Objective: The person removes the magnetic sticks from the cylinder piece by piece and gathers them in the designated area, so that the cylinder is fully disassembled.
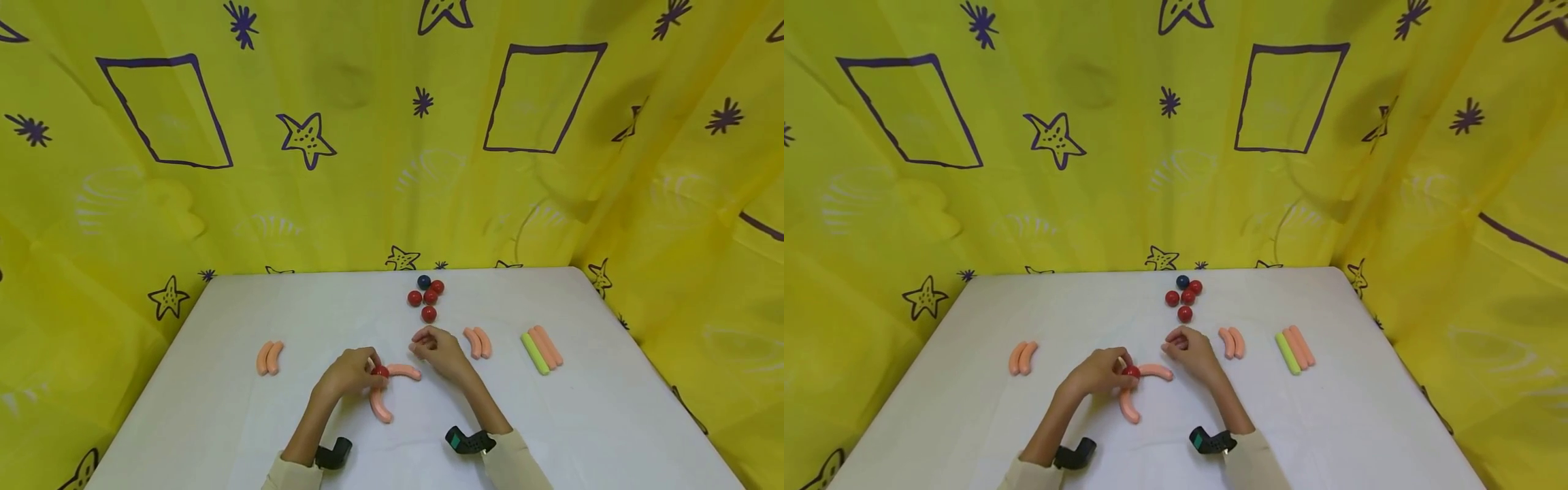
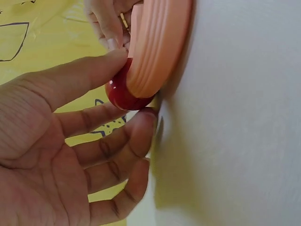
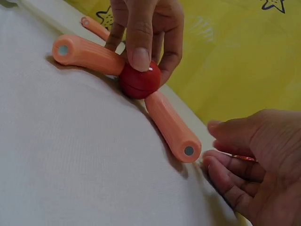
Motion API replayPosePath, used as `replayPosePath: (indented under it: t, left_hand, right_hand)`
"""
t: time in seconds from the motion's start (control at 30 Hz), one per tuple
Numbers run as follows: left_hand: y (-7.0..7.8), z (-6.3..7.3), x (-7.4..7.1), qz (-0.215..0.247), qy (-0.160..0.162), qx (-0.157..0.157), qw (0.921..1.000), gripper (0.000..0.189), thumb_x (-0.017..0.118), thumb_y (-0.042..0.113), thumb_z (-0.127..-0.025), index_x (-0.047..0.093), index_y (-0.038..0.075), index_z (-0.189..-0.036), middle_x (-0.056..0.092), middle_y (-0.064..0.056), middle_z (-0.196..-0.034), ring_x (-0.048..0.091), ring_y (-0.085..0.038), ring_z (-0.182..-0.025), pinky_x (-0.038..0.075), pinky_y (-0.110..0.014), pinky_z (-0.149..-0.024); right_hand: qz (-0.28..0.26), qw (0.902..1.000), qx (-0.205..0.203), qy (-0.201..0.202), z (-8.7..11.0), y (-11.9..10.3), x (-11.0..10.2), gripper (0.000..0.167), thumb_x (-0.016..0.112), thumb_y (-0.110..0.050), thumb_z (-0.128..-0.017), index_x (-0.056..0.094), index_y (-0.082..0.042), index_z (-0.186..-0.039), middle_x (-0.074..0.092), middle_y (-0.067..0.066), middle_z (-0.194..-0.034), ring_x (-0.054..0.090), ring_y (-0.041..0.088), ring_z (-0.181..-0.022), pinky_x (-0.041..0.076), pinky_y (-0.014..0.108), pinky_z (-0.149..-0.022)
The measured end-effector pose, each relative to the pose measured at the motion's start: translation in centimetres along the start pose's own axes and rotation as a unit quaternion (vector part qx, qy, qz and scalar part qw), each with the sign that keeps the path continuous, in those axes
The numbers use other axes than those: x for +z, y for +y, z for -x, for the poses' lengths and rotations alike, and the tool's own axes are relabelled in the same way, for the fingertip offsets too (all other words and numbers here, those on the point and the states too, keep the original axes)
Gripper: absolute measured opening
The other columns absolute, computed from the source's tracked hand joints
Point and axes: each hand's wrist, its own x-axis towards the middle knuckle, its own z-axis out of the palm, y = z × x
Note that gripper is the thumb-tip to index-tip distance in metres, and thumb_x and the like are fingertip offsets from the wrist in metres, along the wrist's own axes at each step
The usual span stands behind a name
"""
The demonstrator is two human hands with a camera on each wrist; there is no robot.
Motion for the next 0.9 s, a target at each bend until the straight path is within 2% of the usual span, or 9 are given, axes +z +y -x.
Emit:
replayPosePath:
  t: [0.13,0.23,0.37,0.53,0.77,0.9]
  left_hand:
    - [-0.2,-0.4,0.0,0.016,0.015,0.019,0.9996,0.027,0.077,0.017,-0.082,0.064,0.003,-0.100,0.063,-0.005,-0.076,0.053,-0.013,-0.065,0.041,-0.025,-0.057]
    - [-0.4,-0.6,0.1,0.025,0.019,0.034,0.9989,0.026,0.075,0.015,-0.084,0.064,0.002,-0.103,0.066,-0.006,-0.081,0.055,-0.012,-0.069,0.043,-0.025,-0.060]
    - [-0.6,-0.8,0.3,0.037,0.017,0.042,0.9983,0.024,0.075,0.013,-0.084,0.065,0.001,-0.103,0.067,-0.007,-0.083,0.057,-0.013,-0.073,0.045,-0.026,-0.063]
    - [-0.6,-0.9,0.7,0.034,0.013,0.031,0.9988,0.025,0.077,0.014,-0.082,0.066,0.000,-0.099,0.064,-0.005,-0.080,0.056,-0.013,-0.072,0.045,-0.025,-0.062]
    - [-0.4,-0.9,1.0,0.014,0.032,0.005,0.9994,0.028,0.081,0.021,-0.078,0.068,-0.001,-0.091,0.056,-0.002,-0.071,0.049,-0.014,-0.066,0.039,-0.026,-0.057]
    - [-0.4,-0.9,1.0,0.009,0.039,0.009,0.9991,0.028,0.082,0.022,-0.077,0.069,0.000,-0.090,0.058,-0.002,-0.071,0.050,-0.013,-0.066,0.040,-0.025,-0.057]
  right_hand:
    - [0.050,0.9918,-0.075,-0.091,0.8,-0.7,0.0,0.015,0.070,-0.017,-0.089,0.067,-0.010,-0.102,0.064,-0.002,-0.088,0.058,0.009,-0.078,0.049,0.021,-0.071]
    - [0.077,0.9829,-0.111,-0.125,1.2,-1.0,0.3,0.016,0.071,-0.020,-0.089,0.067,-0.011,-0.102,0.062,-0.004,-0.084,0.057,0.007,-0.075,0.049,0.021,-0.068]
    - [0.109,0.9760,-0.145,-0.120,1.6,-1.3,0.8,0.016,0.072,-0.024,-0.089,0.069,-0.012,-0.100,0.062,-0.007,-0.082,0.056,0.004,-0.076,0.049,0.021,-0.070]
    - [0.145,0.9698,-0.166,-0.105,1.9,-1.6,1.4,0.013,0.070,-0.025,-0.091,0.072,-0.014,-0.098,0.061,-0.008,-0.082,0.055,0.003,-0.076,0.048,0.021,-0.071]
    - [0.183,0.9586,-0.197,-0.094,1.9,-1.7,1.9,0.012,0.069,-0.022,-0.092,0.073,-0.015,-0.100,0.061,-0.008,-0.084,0.054,0.003,-0.078,0.046,0.022,-0.073]
    - [0.193,0.9545,-0.206,-0.094,2.1,-1.8,1.8,0.012,0.068,-0.020,-0.092,0.074,-0.015,-0.101,0.062,-0.007,-0.085,0.054,0.004,-0.078,0.046,0.022,-0.073]
